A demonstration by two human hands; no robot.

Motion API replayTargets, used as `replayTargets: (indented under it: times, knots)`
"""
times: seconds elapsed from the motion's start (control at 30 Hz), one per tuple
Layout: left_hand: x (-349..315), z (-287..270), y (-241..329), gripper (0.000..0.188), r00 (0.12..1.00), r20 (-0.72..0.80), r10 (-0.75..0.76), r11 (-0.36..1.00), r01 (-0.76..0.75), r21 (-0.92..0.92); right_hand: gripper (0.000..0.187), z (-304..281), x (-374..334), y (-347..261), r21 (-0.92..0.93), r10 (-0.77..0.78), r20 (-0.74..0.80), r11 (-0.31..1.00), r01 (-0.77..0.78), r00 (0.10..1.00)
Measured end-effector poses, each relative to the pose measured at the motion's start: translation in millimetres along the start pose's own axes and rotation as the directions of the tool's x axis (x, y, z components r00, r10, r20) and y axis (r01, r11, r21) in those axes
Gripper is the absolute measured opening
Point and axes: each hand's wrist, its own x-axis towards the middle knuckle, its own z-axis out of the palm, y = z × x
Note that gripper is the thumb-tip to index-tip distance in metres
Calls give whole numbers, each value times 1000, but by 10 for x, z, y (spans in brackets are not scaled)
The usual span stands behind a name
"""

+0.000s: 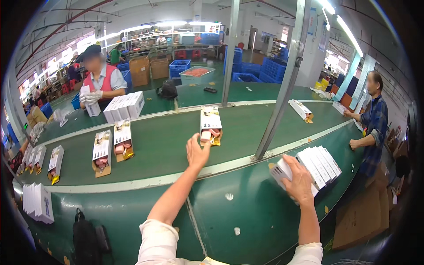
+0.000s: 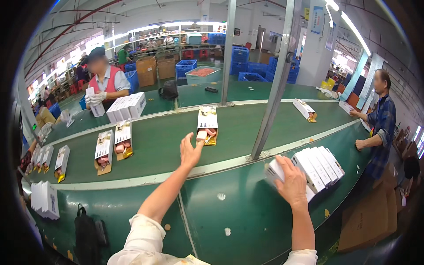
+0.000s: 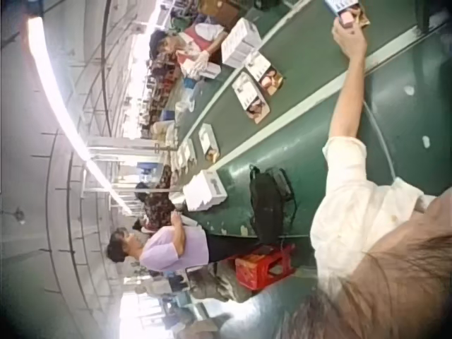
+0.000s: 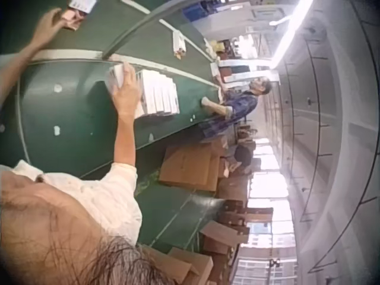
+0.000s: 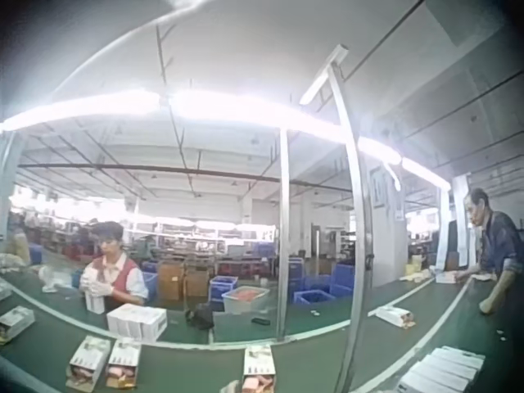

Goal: The person packs items on an assembly line by taking open product boxes from a conveyor belt, folding and closing the flaps of each box by hand, and stacking the closed boxes on the conveyor table.

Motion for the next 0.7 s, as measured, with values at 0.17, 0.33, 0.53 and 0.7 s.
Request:
replayTargets:
  times: [0.17,0.33,0.53,0.7]
  knots:
    - [625,326,-53,64,920,260,-294,934,220,280,68,456,-329,258,-352,138,-178,916,-195,974]
    - [750,186,-110,26,967,192,-167,942,99,320,54,581,-441,-360,-167,-46,-253,986,3,966]
    - [958,-577,313,22,928,373,-20,888,-155,433,55,617,-501,-630,90,-79,-261,990,105,962]
    - [1007,-1612,1154,23,746,637,195,673,-574,466,54,438,-553,-1112,390,-101,-179,906,165,979]
